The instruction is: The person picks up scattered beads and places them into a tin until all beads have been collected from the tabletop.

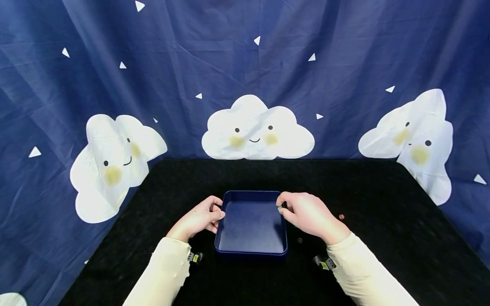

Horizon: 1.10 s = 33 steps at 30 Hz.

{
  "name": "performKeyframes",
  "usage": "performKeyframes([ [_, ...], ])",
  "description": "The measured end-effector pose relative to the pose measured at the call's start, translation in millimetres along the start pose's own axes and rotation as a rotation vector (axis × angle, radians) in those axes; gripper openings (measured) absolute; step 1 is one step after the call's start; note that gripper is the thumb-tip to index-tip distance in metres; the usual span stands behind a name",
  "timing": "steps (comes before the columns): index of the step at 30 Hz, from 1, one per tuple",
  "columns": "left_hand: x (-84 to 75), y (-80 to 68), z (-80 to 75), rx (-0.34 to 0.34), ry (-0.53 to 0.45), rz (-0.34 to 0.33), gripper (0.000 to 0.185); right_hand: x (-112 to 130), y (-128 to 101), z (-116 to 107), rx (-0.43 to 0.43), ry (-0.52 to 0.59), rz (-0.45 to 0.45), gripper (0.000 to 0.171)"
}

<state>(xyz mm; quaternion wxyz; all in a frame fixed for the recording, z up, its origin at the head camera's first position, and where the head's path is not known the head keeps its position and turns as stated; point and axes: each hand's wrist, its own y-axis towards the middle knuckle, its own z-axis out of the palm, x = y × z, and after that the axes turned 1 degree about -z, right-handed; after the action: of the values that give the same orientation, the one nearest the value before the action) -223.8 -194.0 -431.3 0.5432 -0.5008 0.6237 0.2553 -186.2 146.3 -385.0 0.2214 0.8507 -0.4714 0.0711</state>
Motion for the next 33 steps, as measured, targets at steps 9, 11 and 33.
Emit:
performKeyframes([
  [9,-1.2,-1.8,0.5,-0.008,-0.004,-0.004,0.037,7,6,7,0.013,-0.016,-0.029,0.016],
  [11,-1.0,-1.9,0.8,-0.007,-0.005,-0.002,0.038,8,5,7,0.018,-0.018,-0.022,0.017],
  [33,1.0,0.7,2.1,0.0,0.007,0.006,0.041,-91,-57,-33,-0.02,-0.024,0.257,0.016],
])
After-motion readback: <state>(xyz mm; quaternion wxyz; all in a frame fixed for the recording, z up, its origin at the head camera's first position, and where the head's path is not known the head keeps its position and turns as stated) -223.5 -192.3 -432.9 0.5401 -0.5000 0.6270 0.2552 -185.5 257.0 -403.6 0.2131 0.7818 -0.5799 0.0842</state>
